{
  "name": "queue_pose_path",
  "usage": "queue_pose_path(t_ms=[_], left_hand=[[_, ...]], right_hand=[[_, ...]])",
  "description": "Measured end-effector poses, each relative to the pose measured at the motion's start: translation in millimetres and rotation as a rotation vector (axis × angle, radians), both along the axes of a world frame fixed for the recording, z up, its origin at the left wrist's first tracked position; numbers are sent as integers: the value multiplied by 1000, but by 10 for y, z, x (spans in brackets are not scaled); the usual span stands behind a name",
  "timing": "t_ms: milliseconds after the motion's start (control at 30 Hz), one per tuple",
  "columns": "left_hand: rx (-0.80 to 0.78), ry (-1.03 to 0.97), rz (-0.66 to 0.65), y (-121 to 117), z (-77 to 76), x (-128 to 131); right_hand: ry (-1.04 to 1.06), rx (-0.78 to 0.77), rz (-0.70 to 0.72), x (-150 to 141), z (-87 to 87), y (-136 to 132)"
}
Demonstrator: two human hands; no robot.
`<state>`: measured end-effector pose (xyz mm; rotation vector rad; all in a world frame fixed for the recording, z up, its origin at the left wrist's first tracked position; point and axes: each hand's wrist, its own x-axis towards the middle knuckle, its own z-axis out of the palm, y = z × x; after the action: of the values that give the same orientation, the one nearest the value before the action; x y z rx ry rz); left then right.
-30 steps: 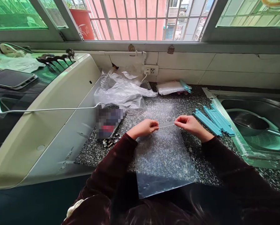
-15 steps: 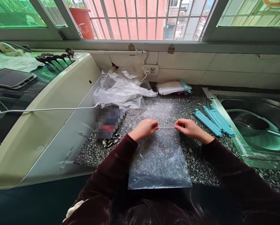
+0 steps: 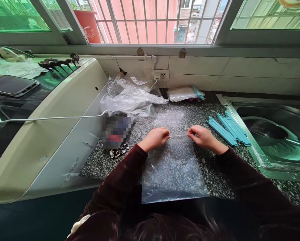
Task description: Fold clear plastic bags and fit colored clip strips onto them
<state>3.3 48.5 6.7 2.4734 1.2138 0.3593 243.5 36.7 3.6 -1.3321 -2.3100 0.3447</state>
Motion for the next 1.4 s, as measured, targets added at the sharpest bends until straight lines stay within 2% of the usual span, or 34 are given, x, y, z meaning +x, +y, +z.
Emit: queue_pose_path(t_ms=[200,600,1400], left_hand=[[10,-25,24,11,-12,-29],[21,-17,-29,-24,-16,1],[31,-27,40,33,-33,-55]], right_hand=[[-30,127,6,10,12,-8],[42,-9,59,-2,11,-32],[35,151,44,-13,43,-40]])
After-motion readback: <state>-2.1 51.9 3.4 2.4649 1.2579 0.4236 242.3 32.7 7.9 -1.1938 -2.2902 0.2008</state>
